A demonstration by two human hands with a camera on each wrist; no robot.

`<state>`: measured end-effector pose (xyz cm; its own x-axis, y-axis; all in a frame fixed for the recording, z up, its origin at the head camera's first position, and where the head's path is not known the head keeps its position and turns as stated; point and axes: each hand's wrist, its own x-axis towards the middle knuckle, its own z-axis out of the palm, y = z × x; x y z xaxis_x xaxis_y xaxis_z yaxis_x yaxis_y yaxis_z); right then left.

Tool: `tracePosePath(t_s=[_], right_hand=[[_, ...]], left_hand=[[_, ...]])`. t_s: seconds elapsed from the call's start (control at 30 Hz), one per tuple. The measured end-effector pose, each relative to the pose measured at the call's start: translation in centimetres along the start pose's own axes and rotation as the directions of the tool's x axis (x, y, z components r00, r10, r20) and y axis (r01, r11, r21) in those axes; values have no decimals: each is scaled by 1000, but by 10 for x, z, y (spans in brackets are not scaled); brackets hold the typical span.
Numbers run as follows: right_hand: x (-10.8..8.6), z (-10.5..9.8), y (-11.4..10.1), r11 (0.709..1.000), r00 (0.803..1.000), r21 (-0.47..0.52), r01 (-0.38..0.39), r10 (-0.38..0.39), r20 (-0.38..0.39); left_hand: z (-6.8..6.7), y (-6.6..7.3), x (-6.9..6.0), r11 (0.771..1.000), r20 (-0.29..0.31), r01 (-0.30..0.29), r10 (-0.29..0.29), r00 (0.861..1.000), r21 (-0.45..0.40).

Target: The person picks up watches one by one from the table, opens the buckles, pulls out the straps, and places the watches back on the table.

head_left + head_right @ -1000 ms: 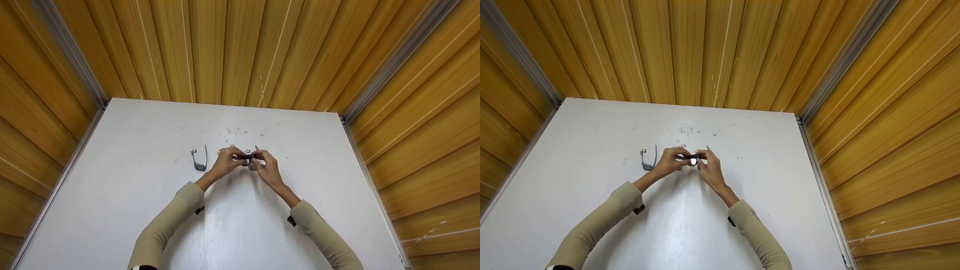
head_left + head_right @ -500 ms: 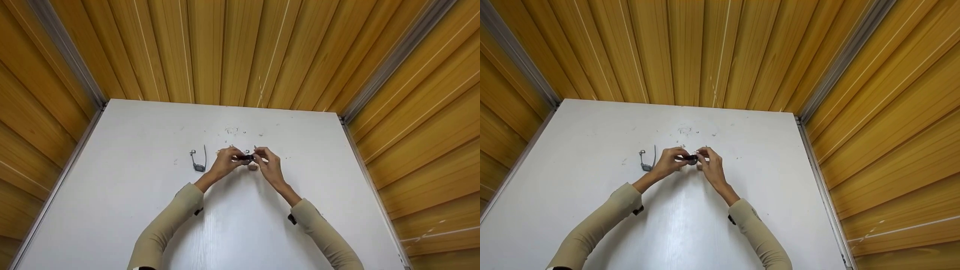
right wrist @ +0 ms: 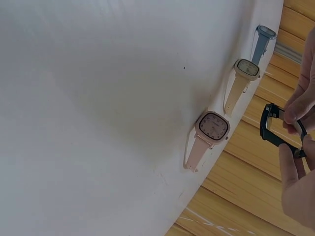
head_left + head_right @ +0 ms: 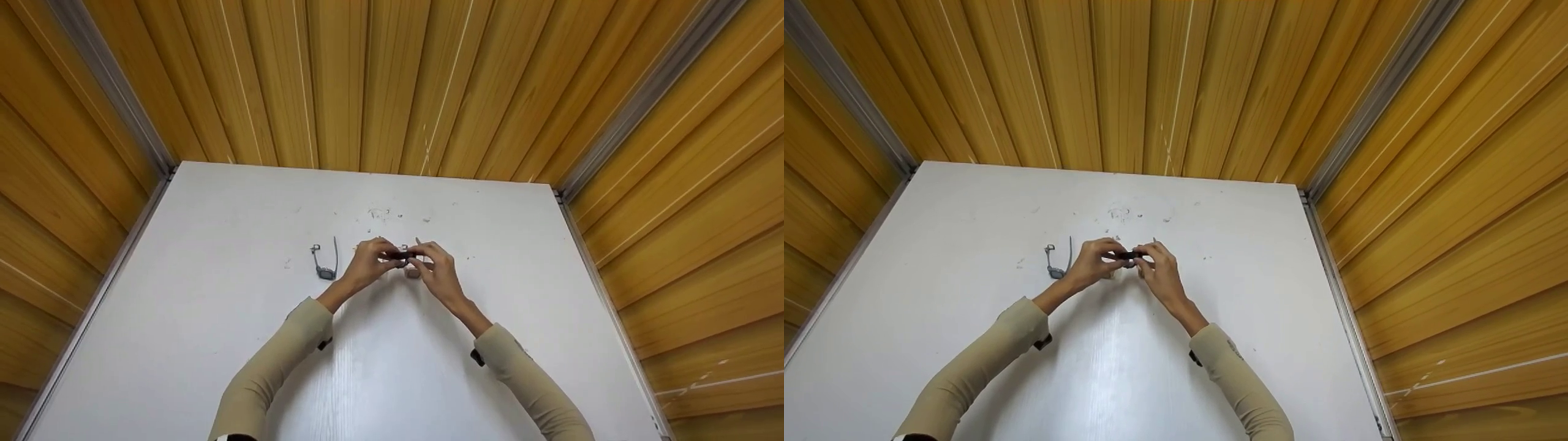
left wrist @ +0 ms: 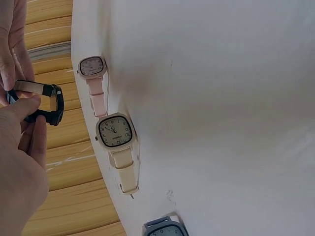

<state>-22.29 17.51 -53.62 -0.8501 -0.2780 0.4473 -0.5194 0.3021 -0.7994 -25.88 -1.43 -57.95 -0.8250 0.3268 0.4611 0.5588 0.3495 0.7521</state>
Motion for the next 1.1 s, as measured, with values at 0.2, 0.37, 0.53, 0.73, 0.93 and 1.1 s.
tracePosePath(t_s=[0.2,0.37,0.53,0.73,0.93,1.1], right_hand=[[-3,4,1,999,999,-12,-40,40,-19],[-5,5,0,998,998,-23,-63,62,-26],[-4,8,18,995,994,-39,-97,95,-61],[-7,11,42,993,990,-17,-120,118,-80],[-7,9,45,995,995,-42,-92,90,-45],[-3,6,43,995,997,-75,-68,70,21]], left_hand=[[3,-4,-2,1000,17,16,-16,1000,4],[4,-5,-4,999,37,42,-42,998,-1],[4,-5,-2,998,47,58,-57,997,-12],[8,-5,-4,995,23,76,-74,997,-62],[8,-5,-4,994,12,82,-81,997,-73],[5,-5,-3,997,-1,46,-46,999,-57]])
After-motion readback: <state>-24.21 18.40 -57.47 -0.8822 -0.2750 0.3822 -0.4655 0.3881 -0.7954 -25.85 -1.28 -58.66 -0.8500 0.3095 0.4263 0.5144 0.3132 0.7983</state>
